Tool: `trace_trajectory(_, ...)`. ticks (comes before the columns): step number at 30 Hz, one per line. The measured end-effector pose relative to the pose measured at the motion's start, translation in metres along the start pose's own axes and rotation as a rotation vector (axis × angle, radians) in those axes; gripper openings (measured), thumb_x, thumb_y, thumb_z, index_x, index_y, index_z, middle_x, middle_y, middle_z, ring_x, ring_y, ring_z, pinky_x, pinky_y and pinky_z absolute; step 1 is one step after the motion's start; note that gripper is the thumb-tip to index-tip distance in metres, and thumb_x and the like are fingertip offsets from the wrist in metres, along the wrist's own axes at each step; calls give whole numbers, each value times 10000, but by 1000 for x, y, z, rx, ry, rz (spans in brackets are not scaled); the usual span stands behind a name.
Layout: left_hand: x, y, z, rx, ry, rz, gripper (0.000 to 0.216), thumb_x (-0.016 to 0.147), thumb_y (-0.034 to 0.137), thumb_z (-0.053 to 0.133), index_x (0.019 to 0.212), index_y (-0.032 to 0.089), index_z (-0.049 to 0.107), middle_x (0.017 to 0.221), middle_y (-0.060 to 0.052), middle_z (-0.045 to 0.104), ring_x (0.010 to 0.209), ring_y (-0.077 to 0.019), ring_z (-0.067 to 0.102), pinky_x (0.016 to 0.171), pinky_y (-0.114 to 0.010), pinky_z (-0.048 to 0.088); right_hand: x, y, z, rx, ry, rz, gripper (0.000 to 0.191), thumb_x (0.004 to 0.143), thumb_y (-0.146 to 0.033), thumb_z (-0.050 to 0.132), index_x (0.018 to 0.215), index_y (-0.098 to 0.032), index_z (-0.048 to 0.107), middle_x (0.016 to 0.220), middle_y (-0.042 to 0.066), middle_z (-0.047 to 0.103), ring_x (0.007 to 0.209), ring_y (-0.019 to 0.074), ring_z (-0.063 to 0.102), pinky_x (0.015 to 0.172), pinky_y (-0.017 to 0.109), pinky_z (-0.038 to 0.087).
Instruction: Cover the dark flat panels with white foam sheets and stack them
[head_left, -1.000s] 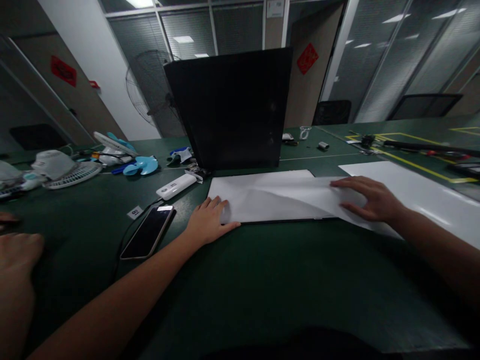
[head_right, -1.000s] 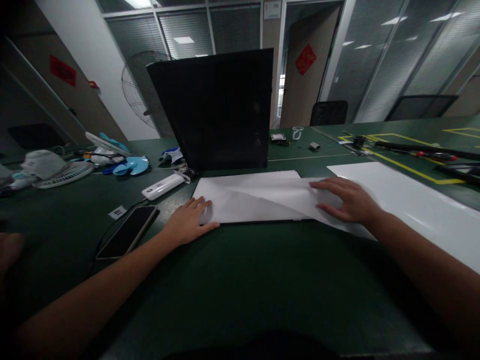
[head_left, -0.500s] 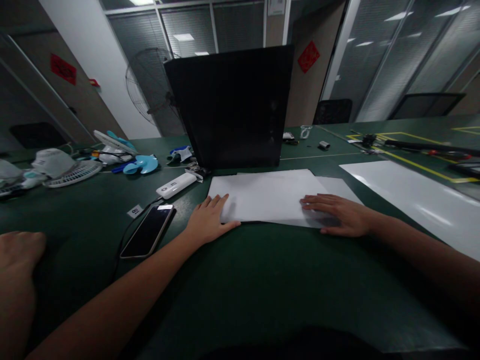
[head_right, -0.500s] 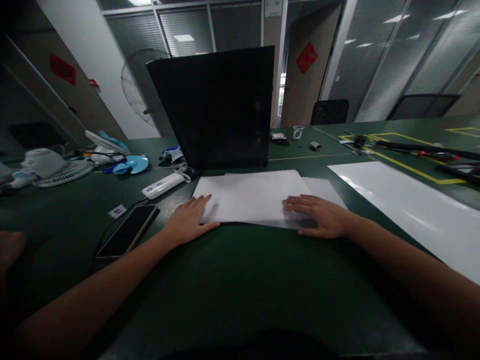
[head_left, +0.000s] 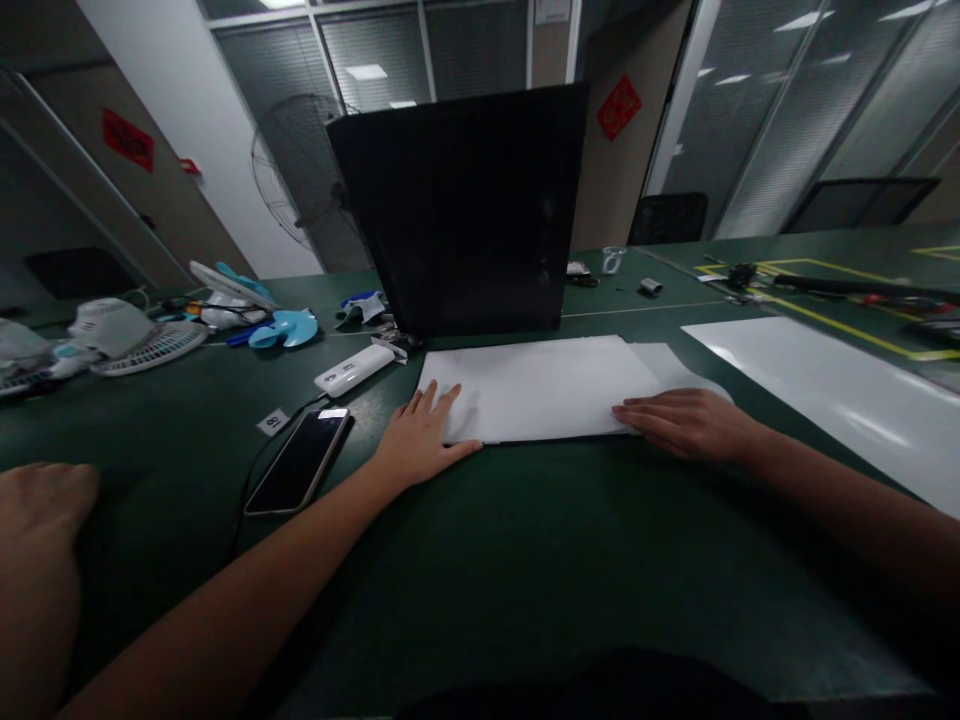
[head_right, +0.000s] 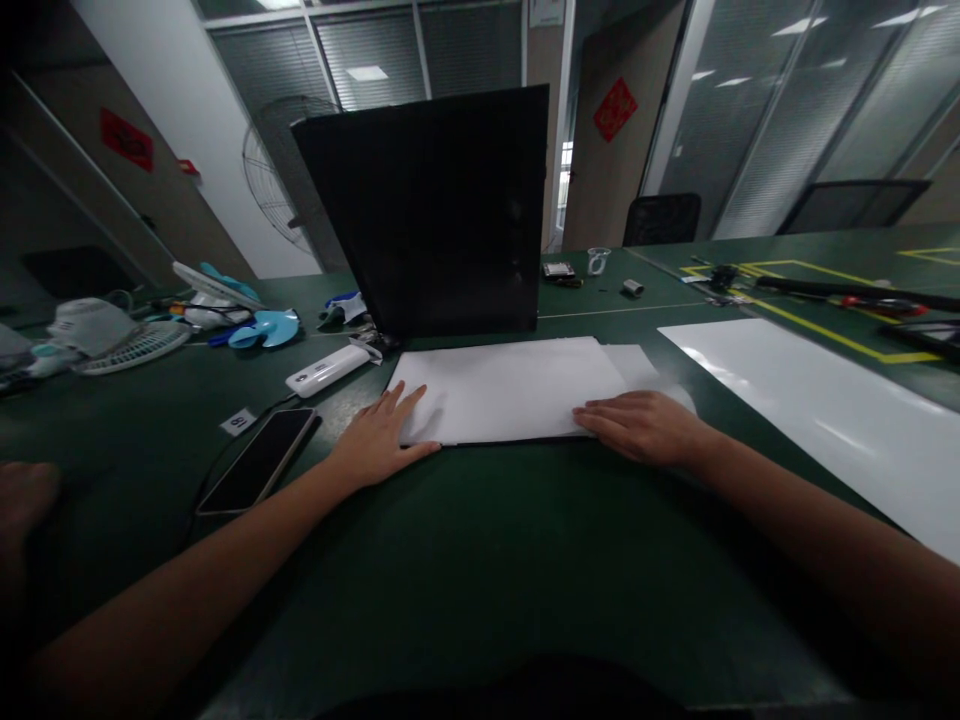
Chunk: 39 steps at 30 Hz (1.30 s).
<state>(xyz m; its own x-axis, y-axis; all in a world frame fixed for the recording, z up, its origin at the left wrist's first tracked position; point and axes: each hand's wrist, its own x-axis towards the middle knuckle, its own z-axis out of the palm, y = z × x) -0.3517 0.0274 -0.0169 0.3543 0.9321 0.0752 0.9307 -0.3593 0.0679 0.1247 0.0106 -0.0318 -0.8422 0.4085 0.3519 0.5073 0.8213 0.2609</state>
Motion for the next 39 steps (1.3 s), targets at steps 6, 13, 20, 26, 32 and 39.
trace_trajectory(6,-2,3,-4,-3,-42,19,927,847,951,397,1601,414,441,1756,-70,252,1560,-524,258,1212,-679,311,11,-9,-2,81,51,8,630,1018,-151,530,1621,-309,433,1444,67,643,1286,253,647,1023,481,600)
trace_trajectory(13,-1,5,-2,20,-26,21,1050,813,976,406,1581,263,482,1725,-134,316,1566,-497,264,1222,-654,322,12,-5,-3,73,21,-30,584,1008,-152,544,1576,-282,500,1455,67,638,1285,257,646,1016,496,598)
trace_trajectory(20,-3,11,-4,76,28,-79,944,898,911,320,1453,196,589,1685,-177,377,1542,-515,301,1197,-659,343,4,-2,-5,39,74,22,498,1000,-208,576,1494,-266,592,1237,53,752,947,199,741,778,364,621)
trace_trajectory(26,-3,12,-3,91,56,-150,926,939,873,237,1418,170,603,1669,-196,396,1517,-527,338,1163,-654,372,-7,12,-9,23,75,188,484,1003,-306,596,1486,-290,596,1216,55,754,977,217,733,817,391,615)
trace_trajectory(32,-2,15,-5,90,28,-180,940,962,833,230,1444,90,546,1637,-260,417,1486,-526,388,1134,-630,413,-14,24,-4,105,-103,230,623,955,-478,644,1544,-297,552,1451,91,639,1230,315,664,989,570,571)
trace_trajectory(39,-2,16,-8,70,33,-164,837,981,782,277,1434,124,528,1534,-240,538,1398,-471,508,1070,-579,482,-8,19,-5,144,-103,217,509,964,-429,635,1452,-284,637,1333,82,709,1133,280,704,917,517,599)
